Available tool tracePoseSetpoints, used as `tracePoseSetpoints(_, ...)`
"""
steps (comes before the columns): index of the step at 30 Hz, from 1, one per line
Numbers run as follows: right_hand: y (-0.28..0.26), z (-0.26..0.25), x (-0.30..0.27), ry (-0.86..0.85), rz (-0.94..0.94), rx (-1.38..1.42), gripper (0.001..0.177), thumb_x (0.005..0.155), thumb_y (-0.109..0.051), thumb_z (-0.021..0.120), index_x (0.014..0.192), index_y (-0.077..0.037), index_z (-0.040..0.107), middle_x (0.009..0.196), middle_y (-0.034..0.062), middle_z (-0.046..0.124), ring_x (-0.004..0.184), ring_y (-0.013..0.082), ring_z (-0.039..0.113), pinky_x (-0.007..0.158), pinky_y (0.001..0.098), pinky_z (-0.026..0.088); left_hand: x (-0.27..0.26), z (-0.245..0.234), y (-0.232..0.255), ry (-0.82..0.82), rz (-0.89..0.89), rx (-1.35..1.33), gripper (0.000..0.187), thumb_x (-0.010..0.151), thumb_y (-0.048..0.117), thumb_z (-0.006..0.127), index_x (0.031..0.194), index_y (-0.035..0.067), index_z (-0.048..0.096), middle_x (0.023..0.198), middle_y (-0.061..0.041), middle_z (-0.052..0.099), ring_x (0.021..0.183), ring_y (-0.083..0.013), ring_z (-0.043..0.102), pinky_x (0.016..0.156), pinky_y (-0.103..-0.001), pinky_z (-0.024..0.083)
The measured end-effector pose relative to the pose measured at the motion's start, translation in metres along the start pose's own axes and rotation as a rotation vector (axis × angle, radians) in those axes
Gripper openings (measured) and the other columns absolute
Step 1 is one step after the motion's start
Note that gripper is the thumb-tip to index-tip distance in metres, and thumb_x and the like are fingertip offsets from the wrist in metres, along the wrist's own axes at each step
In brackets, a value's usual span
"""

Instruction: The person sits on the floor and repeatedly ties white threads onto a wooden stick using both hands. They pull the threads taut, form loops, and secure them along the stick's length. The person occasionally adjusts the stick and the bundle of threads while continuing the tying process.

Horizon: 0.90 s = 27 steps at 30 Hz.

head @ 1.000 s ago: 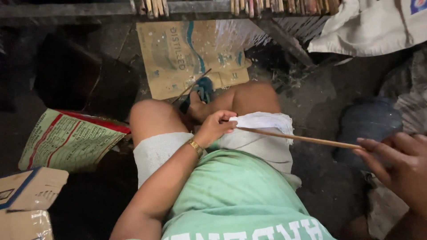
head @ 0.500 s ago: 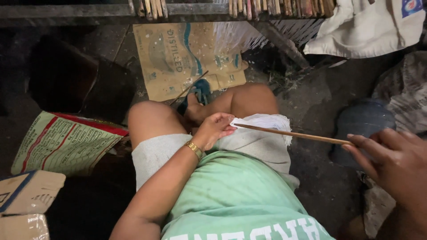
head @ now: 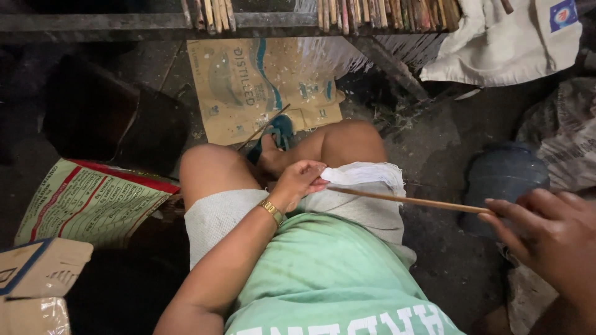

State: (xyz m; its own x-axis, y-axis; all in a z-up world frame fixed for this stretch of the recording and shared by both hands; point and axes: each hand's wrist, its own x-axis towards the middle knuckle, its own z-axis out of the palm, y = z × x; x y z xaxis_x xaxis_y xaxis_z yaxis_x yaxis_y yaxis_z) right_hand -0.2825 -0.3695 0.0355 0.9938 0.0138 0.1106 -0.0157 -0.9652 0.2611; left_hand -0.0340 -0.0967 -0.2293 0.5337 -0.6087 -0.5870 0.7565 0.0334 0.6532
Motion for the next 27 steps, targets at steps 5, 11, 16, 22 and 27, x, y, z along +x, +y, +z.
tracePoseSetpoints(5,-0.004,-0.003,0.000,0.015,0.048,-0.007,0.021,0.095,-0.036,0.079,0.112,-0.024,0.080,0.081,-0.0015,0.061,0.069,0.0193,0.060,0.071,0.0362,0.048,0.002,0.000,-0.001,0.006,-0.032,0.009,0.022,0.101,0.019,0.064,0.113,0.002,0.069,0.099,-0.015,0.069,0.089,-0.0205,0.072,0.089,-0.034,0.064)
tracePoseSetpoints(11,0.000,0.003,-0.002,0.003,0.066,0.006,0.023,0.095,-0.037,0.077,0.114,-0.024,0.080,0.078,-0.0021,0.059,0.073,0.0168,0.062,0.074,0.0364,0.049,0.000,0.003,-0.001,0.029,-0.057,0.054,0.021,0.102,0.022,0.064,0.114,0.005,0.070,0.093,-0.011,0.072,0.085,-0.0154,0.073,0.081,-0.028,0.063)
tracePoseSetpoints(16,0.000,0.007,-0.003,0.062,0.068,0.052,0.018,0.098,-0.033,0.079,0.112,-0.022,0.079,0.078,0.0002,0.058,0.069,0.0195,0.058,0.072,0.0387,0.046,-0.007,0.004,0.004,-0.003,-0.032,0.036,0.025,0.099,0.025,0.066,0.113,0.004,0.069,0.094,-0.010,0.071,0.088,-0.0178,0.073,0.085,-0.030,0.063)
tracePoseSetpoints(22,-0.002,0.004,-0.003,0.053,0.057,0.021,0.019,0.097,-0.034,0.080,0.113,-0.023,0.079,0.079,-0.0015,0.060,0.068,0.0180,0.060,0.071,0.0377,0.047,-0.004,0.004,0.001,0.012,-0.027,0.058,0.027,0.099,0.026,0.066,0.114,0.004,0.070,0.091,-0.012,0.071,0.087,-0.0179,0.074,0.083,-0.029,0.064)
tracePoseSetpoints(27,-0.006,-0.003,-0.002,0.038,0.049,0.002,0.021,0.096,-0.036,0.078,0.112,-0.023,0.079,0.081,-0.0016,0.061,0.071,0.0189,0.062,0.073,0.0362,0.049,-0.004,0.003,0.002,0.009,-0.032,0.049,0.026,0.099,0.025,0.067,0.113,0.004,0.069,0.096,-0.012,0.071,0.088,-0.0189,0.074,0.083,-0.029,0.063)
